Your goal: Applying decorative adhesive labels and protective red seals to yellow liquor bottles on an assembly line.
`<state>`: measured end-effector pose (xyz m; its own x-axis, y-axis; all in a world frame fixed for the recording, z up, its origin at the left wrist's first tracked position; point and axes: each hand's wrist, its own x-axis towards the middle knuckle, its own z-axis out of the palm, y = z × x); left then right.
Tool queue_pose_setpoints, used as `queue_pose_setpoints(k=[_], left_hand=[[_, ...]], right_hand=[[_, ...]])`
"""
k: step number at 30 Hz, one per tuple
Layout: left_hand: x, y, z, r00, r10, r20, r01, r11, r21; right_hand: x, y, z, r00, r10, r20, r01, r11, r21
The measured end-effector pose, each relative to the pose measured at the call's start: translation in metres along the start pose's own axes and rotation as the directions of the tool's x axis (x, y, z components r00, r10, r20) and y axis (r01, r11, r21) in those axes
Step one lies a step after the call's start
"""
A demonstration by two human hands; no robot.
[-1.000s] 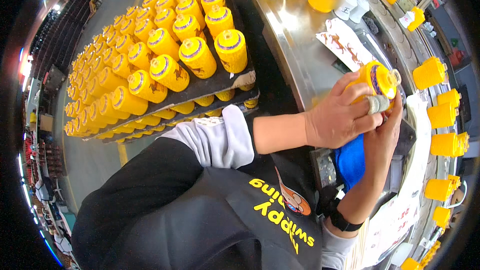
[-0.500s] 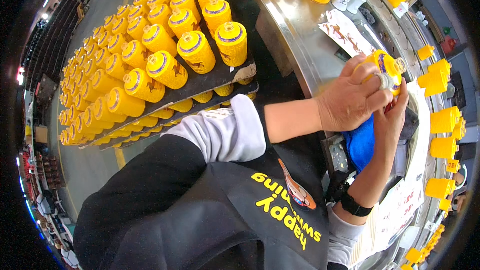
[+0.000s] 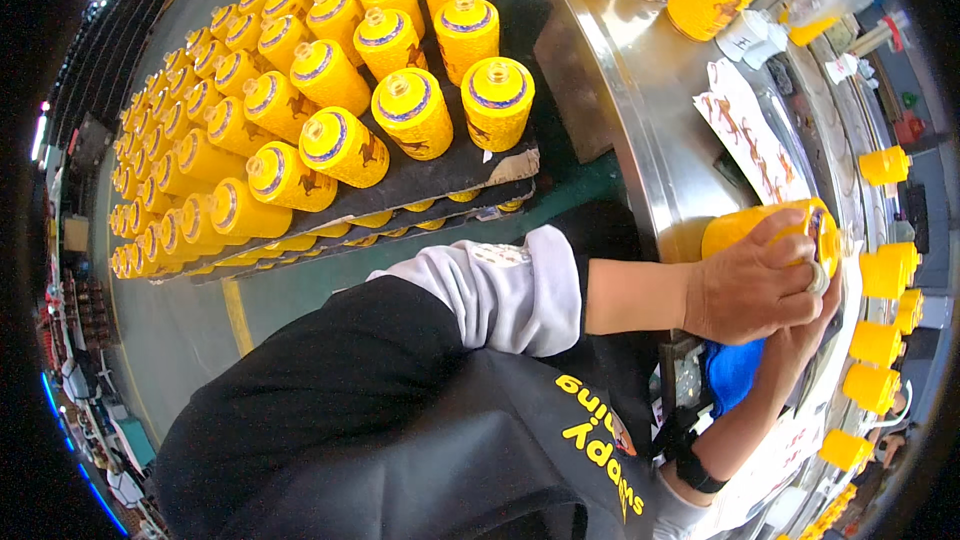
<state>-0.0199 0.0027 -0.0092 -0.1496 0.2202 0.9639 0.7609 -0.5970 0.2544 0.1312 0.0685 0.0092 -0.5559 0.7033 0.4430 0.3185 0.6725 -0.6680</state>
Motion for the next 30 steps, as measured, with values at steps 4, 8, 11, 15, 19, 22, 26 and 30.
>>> queue_pose_setpoints(k=[4, 8, 11, 15, 19, 22, 26, 30], left_hand=[[-0.005, -0.009, -0.002, 0.999, -0.017, -0.04, 0.015, 0.999, -0.033], [-0.006, -0.015, 0.003, 1.0, 0.009, -0.013, -0.009, 1.0, -0.029], [-0.007, -0.019, 0.007, 1.0, 0.022, -0.014, -0.023, 0.999, -0.047], [-0.004, -0.019, 0.014, 0.997, 0.051, -0.057, -0.051, 0.999, -0.001], [-0.003, -0.019, 0.019, 0.995, 0.087, -0.039, -0.086, 0.996, 0.012], [-0.006, -0.017, 0.019, 0.997, 0.073, -0.038, -0.074, 0.997, -0.013], [-0.009, -0.013, 0.017, 0.998, 0.068, -0.01, -0.067, 0.997, 0.031], [-0.006, -0.009, 0.014, 0.996, 0.069, -0.049, -0.066, 0.996, 0.063]], right_hand=[[-0.002, -0.015, 0.004, 0.995, 0.077, -0.069, -0.088, 0.982, -0.169], [-0.002, -0.018, 0.003, 0.986, 0.156, -0.054, -0.163, 0.973, -0.165], [-0.003, -0.015, -0.001, 0.999, 0.023, -0.027, -0.03, 0.949, -0.314], [-0.004, -0.008, -0.006, 0.993, 0.111, -0.04, -0.117, 0.962, -0.245], [-0.004, 0.0, -0.01, 0.995, 0.101, -0.024, -0.104, 0.953, -0.286], [-0.005, 0.004, -0.01, 1.0, 0.017, -0.015, -0.021, 0.951, -0.308], [-0.002, 0.007, -0.006, 1.0, -0.012, 0.023, 0.015, 0.994, -0.105], [0.003, 0.006, -0.001, 0.999, -0.029, 0.021, 0.031, 0.997, -0.065]])
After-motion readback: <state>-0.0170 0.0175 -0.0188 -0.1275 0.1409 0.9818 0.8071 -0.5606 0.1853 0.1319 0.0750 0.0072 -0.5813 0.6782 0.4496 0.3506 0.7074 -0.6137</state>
